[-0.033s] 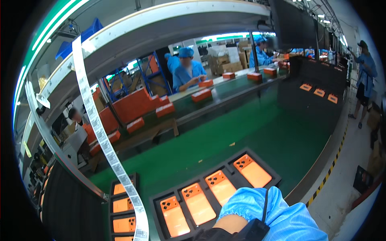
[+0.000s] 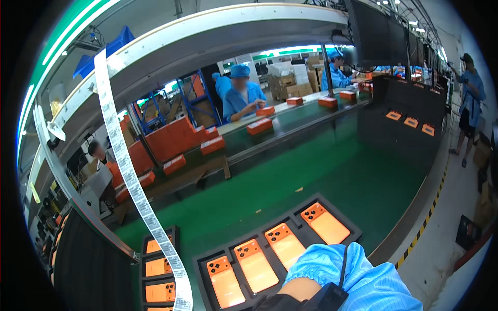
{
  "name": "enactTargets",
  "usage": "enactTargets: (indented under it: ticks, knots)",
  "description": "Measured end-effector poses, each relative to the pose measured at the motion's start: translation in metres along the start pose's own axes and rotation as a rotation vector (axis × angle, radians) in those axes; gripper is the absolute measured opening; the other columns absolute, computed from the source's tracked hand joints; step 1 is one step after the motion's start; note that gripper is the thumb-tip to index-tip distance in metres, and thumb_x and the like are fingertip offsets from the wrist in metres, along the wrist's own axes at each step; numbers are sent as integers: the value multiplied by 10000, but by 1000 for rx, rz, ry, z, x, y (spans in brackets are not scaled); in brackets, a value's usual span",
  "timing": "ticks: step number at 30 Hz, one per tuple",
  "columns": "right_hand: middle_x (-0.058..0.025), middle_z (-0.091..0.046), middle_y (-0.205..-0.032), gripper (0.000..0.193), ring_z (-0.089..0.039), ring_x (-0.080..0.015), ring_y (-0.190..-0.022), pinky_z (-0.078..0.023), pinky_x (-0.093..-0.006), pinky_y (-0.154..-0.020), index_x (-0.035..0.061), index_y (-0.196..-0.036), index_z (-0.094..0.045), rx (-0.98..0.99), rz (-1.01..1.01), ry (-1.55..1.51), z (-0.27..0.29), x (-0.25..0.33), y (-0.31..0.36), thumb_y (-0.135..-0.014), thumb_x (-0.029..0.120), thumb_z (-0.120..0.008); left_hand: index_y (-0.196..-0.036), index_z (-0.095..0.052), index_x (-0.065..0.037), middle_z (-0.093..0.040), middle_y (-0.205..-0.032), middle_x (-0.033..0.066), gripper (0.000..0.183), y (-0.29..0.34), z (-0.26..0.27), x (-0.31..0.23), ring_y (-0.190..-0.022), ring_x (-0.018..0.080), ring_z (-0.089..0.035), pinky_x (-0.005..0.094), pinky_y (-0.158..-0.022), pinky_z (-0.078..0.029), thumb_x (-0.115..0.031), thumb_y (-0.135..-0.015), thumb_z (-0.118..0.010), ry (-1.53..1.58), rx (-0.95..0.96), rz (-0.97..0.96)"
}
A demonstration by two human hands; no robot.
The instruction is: The person is applying identification labels to the back of smartphones arranged in a tray on an assembly line.
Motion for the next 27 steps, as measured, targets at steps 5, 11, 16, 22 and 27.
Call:
enactTargets:
  ticks: [5,11,16,22,27]
  knots:
    - [-110,-598,-754,116,-581,-256,-701,-449,-320,-621,-12,-863,-622,-116,-308,-769,22,-35,4,-846,95,-582,-1000,-619,15,-610,-987,87,233,-17,-57,-57,-919,114,-576,235,-826,-449,77,-797,-523,624,99,-953]
    - [-123,-606,-911,197,-571,-247,-872,-435,-357,-758,-30,-921,-620,-215,-163,-1202,15,-29,15,-861,155,-596,-1021,-614,-6,-590,-1031,82,266,-9,-77,-59,-966,100,-557,220,-860,-435,111,-814,-494,952,373,-1221]
    - [-97,-582,-873,241,-539,-236,-865,-405,-345,-777,-16,-904,-610,-47,-187,-1194,-1,-41,22,-861,221,-602,-1039,-609,-23,-572,-1067,77,300,-9,-79,-62,-1005,88,-541,207,-888,-423,140,-829,-470,1090,530,-1233]
    - [-100,-589,-898,258,-527,-226,-899,-339,-363,-871,-17,-929,-594,-215,-210,-1419,-7,-34,25,-871,234,-593,-1026,-592,32,-568,-1069,88,285,0,-74,-64,-982,62,-540,205,-907,-411,175,-798,-497,973,422,-1340]
    - [-97,-592,-914,241,-546,-219,-877,-282,-377,-932,-7,-924,-599,-46,-213,-1308,-11,-39,31,-867,227,-594,-1011,-589,60,-589,-1017,115,257,24,-61,-61,-947,104,-556,206,-900,-400,150,-775,-540,707,64,-1576]
Point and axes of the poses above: each hand's wrist, its own y-axis away from the middle knuckle, its own z-axis out of the back of the hand, x = y × z, the point moved 10 cm from there along -y, towards the middle knuckle
